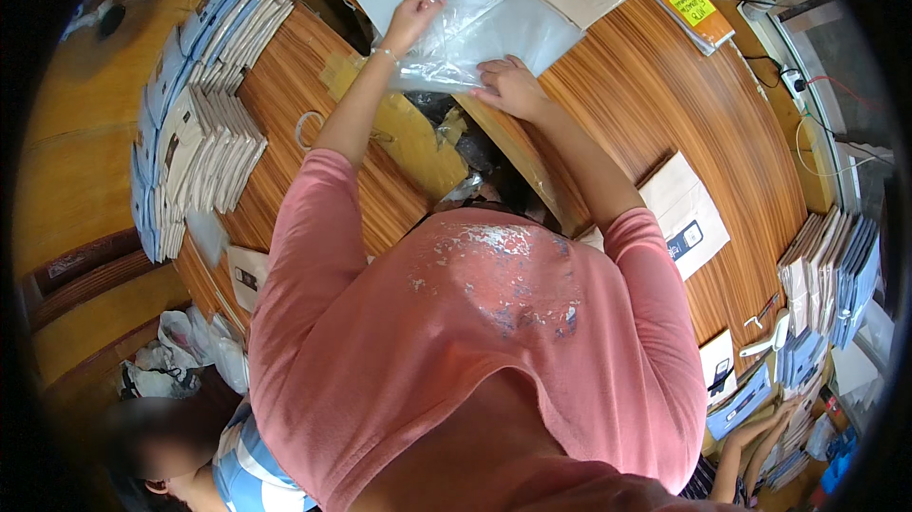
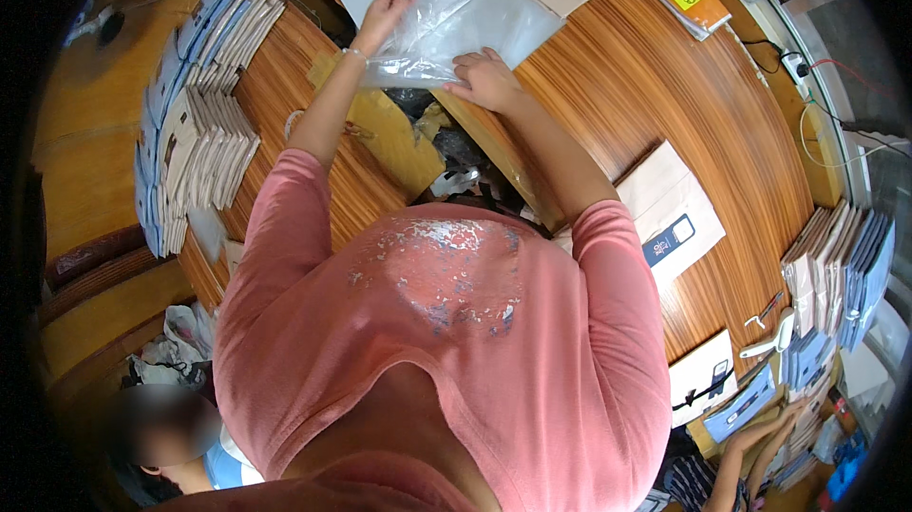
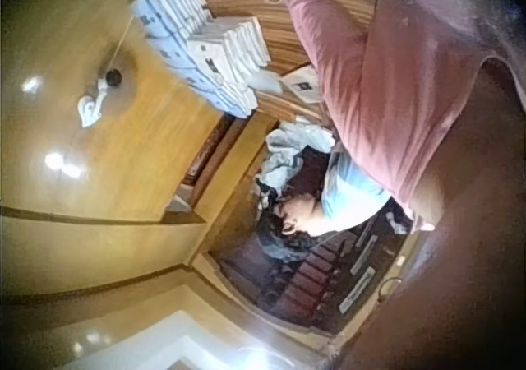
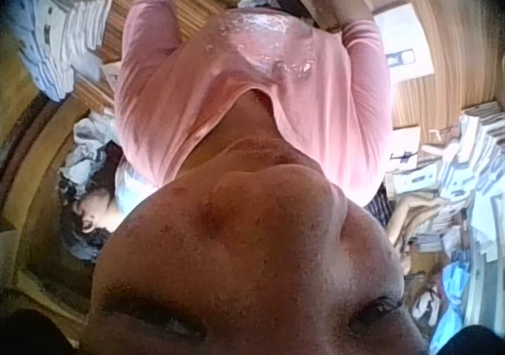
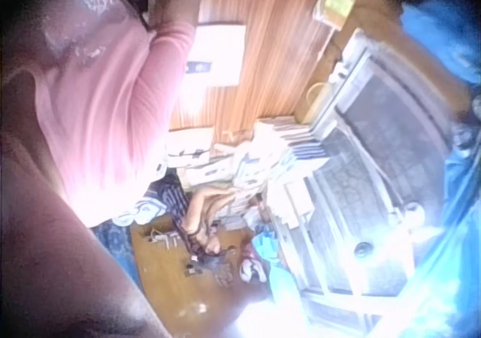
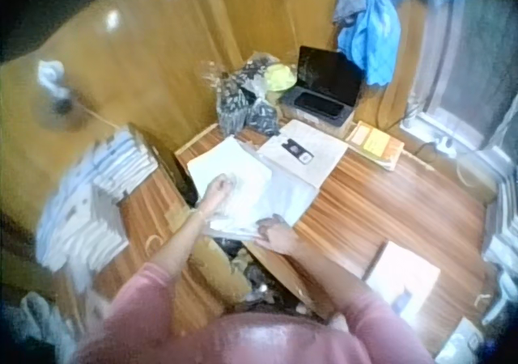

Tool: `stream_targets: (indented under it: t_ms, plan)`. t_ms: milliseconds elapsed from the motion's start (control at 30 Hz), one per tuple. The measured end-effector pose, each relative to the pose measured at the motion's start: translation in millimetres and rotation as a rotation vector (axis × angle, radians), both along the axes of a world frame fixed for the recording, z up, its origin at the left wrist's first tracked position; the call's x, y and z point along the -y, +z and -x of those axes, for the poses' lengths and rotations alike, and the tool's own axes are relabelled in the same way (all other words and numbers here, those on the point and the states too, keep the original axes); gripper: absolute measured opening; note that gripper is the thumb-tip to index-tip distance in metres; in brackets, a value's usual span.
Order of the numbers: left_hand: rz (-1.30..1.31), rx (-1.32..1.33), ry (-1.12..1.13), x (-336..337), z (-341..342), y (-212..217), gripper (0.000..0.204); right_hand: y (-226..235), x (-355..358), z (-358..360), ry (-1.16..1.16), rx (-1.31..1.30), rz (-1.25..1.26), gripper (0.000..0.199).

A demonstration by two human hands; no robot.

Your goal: The person picks up a shirt, spreads it out on a table, folds it, and places it inside a clear plastic bag.

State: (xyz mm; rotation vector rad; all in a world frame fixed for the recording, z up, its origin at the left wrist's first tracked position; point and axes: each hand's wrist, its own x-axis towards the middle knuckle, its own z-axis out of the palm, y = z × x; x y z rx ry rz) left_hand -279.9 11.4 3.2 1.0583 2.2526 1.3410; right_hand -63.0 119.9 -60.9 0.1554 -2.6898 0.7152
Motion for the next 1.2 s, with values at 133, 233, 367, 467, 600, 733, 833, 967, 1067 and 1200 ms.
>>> stream_targets:
  t_ms: [133, 233, 367, 467, 600, 733, 833, 967, 1067, 1200]
  plan:
    - [-0.279, 0.609, 0.174, -5.0, 19.3, 16.0, 0.048, 19.6, 3.2, 1.7, -0.019, 0.25, 0.005, 0.042]
    - [-0.353, 0.643, 0.015, -11.4, 16.2, 22.8, 0.055, 39.6, 12.9, 16.6, -0.152, 0.427, 0.036, 0.044]
    - [0.015, 0.502, -0.125, -17.8, 4.0, 24.5, 0.055, 23.0, 27.2, 20.8, -0.112, 0.041, -0.249, 0.057]
    - [-0.277, 0.471, -0.117, -20.3, -1.7, 40.2, 0.056, 2.0, 32.5, 8.3, 0.087, 0.325, -0.227, 0.06]
    - [-0.328, 0.555, -0.204, -19.9, 4.7, 62.1, 0.049, -4.4, 34.2, 8.7, 0.066, 0.288, -0.202, 0.061]
    - [-0.201, 0.286, -0.076, -39.3, -20.4, 81.0, 0.054, -6.0, 25.7, 8.9, 0.072, 0.353, -0.156, 0.061]
    - [-0.398, 0.463, -0.012, -35.1, -22.0, 107.3, 0.056, -3.9, 32.1, 9.8, 0.089, 0.374, -0.183, 0.061]
    - [-0.59, 0.653, -0.164, -29.5, -26.4, 155.6, 0.054, -3.9, 32.4, 11.1, 0.089, 0.381, -0.151, 0.062]
    - [-0.754, 0.589, -0.231, -23.6, -51.5, 212.3, 0.05, 2.3, 36.3, 13.9, 0.116, 0.368, -0.056, 0.06]
    - [-0.838, 0.686, -0.567, -63.3, -92.2, 249.0, 0.034, -9.9, -3.7, 16.0, -0.169, -0.052, 0.447, 0.055]
